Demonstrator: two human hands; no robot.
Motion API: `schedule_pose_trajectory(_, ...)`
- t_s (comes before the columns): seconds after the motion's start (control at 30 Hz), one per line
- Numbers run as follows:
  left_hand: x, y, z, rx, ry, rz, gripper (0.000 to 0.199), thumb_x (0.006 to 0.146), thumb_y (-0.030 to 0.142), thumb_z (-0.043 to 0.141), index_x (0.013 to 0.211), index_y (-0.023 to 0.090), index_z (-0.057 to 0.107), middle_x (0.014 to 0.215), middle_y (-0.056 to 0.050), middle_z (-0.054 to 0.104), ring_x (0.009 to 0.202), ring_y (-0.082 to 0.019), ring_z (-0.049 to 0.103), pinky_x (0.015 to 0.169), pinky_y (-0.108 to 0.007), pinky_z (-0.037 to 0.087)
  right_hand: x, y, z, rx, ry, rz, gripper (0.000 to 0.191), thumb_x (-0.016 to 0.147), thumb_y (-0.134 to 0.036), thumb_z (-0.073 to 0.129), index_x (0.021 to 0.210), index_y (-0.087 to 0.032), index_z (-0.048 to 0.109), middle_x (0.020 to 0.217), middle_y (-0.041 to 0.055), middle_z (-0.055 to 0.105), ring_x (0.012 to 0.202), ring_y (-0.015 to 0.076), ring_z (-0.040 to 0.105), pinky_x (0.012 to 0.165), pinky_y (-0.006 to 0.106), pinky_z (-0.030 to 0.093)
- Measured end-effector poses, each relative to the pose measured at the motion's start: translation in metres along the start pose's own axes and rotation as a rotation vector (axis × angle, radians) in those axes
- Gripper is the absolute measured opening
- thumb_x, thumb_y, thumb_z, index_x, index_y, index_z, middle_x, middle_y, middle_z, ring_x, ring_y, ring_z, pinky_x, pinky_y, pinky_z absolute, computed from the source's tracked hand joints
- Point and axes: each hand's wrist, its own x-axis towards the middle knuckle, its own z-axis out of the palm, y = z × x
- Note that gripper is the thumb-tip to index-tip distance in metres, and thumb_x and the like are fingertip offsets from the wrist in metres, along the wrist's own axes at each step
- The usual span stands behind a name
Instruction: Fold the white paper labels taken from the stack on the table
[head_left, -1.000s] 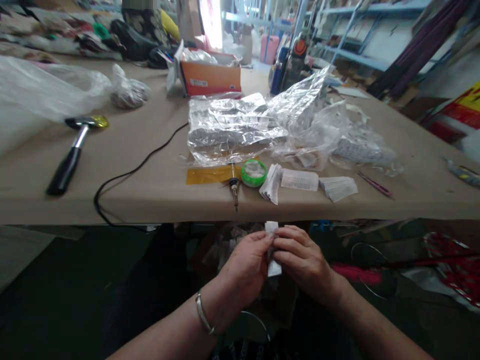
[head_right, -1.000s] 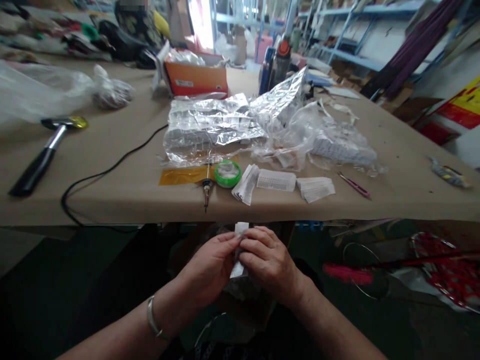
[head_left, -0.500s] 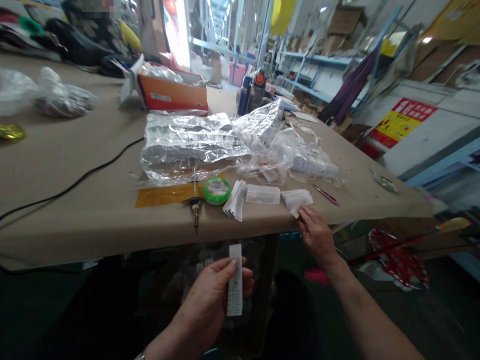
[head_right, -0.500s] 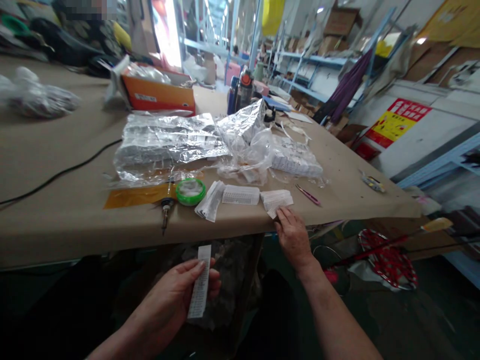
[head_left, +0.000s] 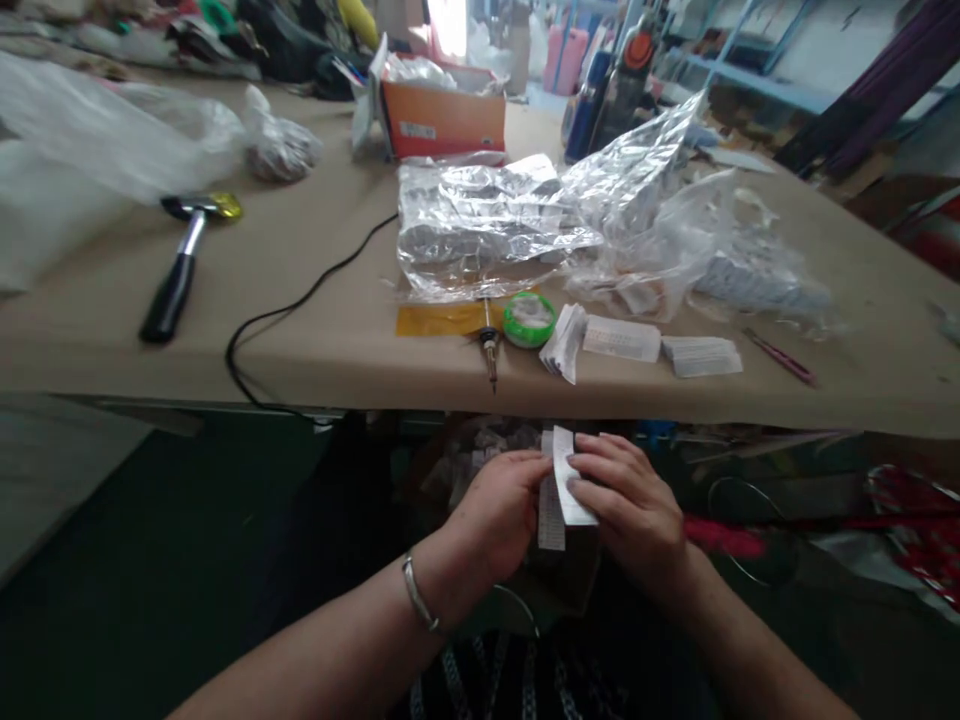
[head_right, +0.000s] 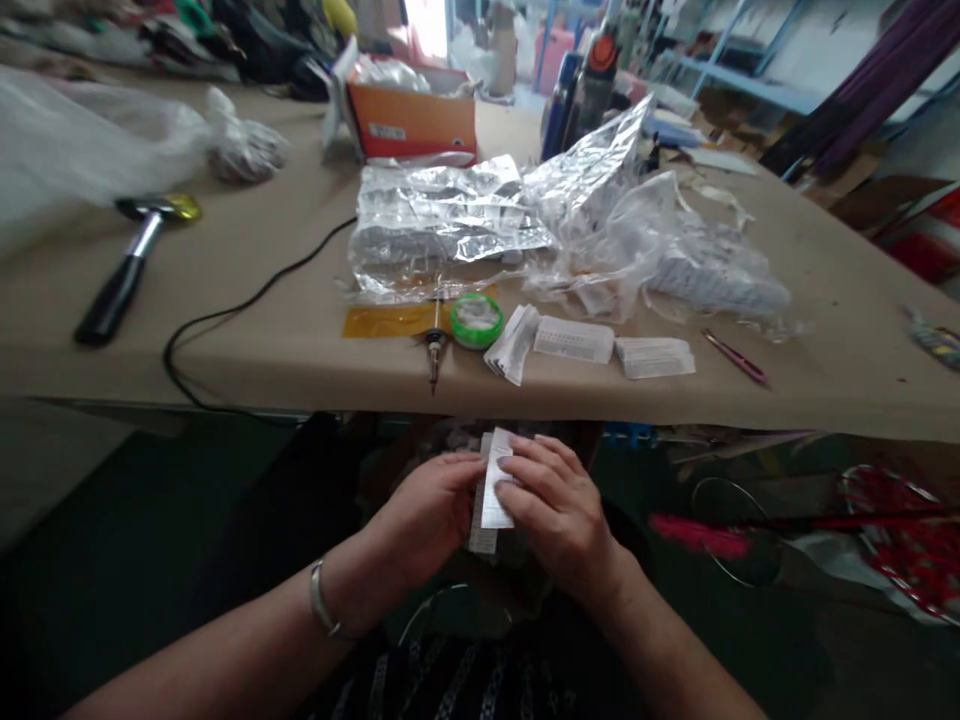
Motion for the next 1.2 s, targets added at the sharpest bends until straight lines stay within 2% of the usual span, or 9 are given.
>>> schedule_pose_trajectory(0.17,-0.009,0.003,-0.015,-0.103,0.003,0.043,0.010,0.064,0.008,0.067,0.072,0.005,0.063,0.069,-0.010,0.062,0.061,-0.013,0.057,0.056,-0.020,0.044,-0.004,-0.015,0.032,0.027,-0.119,-0.074,0.014,0.091,-0.008,0.051,0.101,-0.011,0.061,0.110,0.0122,0.064,0.122,0.0255,0.050,0.103,0.047,0.041)
schedule_pose_trajectory(0.5,-0.014,0.003,-0.026,-0.137,-0.089,0.057,0.013,0.069,0.014,0.070,0.073,0.005,0.061,0.071,-0.007,0.059,0.060,-0.009,0.053,0.053,-0.017,0.040,0.007,-0.021,0.030,-0.028,-0.179,-0.119,0.013,0.091,-0.009,0.050,0.095,-0.012,0.062,0.110,0.0095,0.065,0.120,0.0231,0.052,0.105,0.042,0.042)
schedule_pose_trajectory(0.67,-0.015,0.003,-0.028,-0.120,-0.034,0.051,0.005,0.075,0.006,0.064,0.077,0.005,0.059,0.072,-0.006,0.057,0.058,-0.008,0.053,0.052,-0.015,0.040,0.008,-0.025,0.029,0.047,-0.203,-0.077,0.022,0.089,-0.017,0.057,0.111,-0.012,0.058,0.111,0.0098,0.064,0.119,0.0239,0.050,0.102,0.045,0.042)
schedule_pose_trajectory(0.77,-0.020,0.007,-0.030,-0.012,-0.036,0.021,0.009,0.087,0.012,0.053,0.089,0.005,0.059,0.074,-0.008,0.058,0.059,-0.012,0.056,0.056,-0.022,0.047,0.007,-0.025,0.024,0.266,-0.081,0.117,0.034,0.087,-0.030,0.062,0.116,-0.014,0.055,0.115,0.0126,0.059,0.118,0.0264,0.049,0.100,0.044,0.043)
schedule_pose_trajectory(0.87,-0.029,0.010,-0.030,0.126,-0.071,-0.075,0.020,0.092,0.021,0.048,0.103,0.007,0.056,0.076,-0.008,0.059,0.060,-0.017,0.060,0.060,-0.031,0.051,0.008,-0.020,0.022,0.551,0.055,0.579,0.026,0.089,-0.032,0.059,0.113,-0.021,0.057,0.110,0.0067,0.059,0.107,0.0188,0.056,0.093,0.032,0.046)
schedule_pose_trajectory(0.93,-0.035,0.011,-0.030,0.168,-0.096,-0.128,0.021,0.093,0.022,0.047,0.106,0.009,0.055,0.076,-0.008,0.059,0.060,-0.017,0.060,0.062,-0.032,0.052,0.010,-0.016,0.024,0.882,-0.004,0.861,0.028,0.087,-0.035,0.062,0.113,-0.026,0.059,0.104,0.0023,0.062,0.094,0.0130,0.060,0.084,0.024,0.048)
schedule_pose_trajectory(1.0,-0.040,0.009,-0.030,0.180,-0.129,-0.148,0.017,0.092,0.022,0.048,0.101,0.010,0.056,0.076,-0.006,0.058,0.061,-0.017,0.060,0.061,-0.031,0.051,0.012,-0.013,0.028,1.238,-0.141,1.022,0.035,0.083,-0.036,0.067,0.115,-0.028,0.061,0.103,0.0012,0.065,0.089,0.0115,0.062,0.079,0.021,0.049)
schedule_pose_trajectory(1.1,-0.046,0.003,-0.034,0.212,-0.169,-0.155,0.019,0.092,0.025,0.048,0.086,0.008,0.055,0.075,-0.007,0.056,0.060,-0.015,0.059,0.058,-0.027,0.050,0.012,-0.020,0.034,1.363,-0.170,1.030,0.036,0.083,-0.031,0.067,0.118,-0.030,0.060,0.111,0.0013,0.065,0.097,0.0123,0.062,0.084,0.022,0.049)
schedule_pose_trajectory(1.2,-0.053,-0.003,-0.042,0.223,-0.195,-0.167,0.023,0.090,0.026,0.050,0.078,0.007,0.055,0.073,-0.007,0.055,0.058,-0.013,0.057,0.056,-0.023,0.048,0.008,-0.038,0.035,1.070,-0.097,0.898,0.033,0.088,-0.030,0.062,0.121,-0.032,0.058,0.114,-0.0003,0.063,0.099,0.0107,0.061,0.086,0.020,0.048)
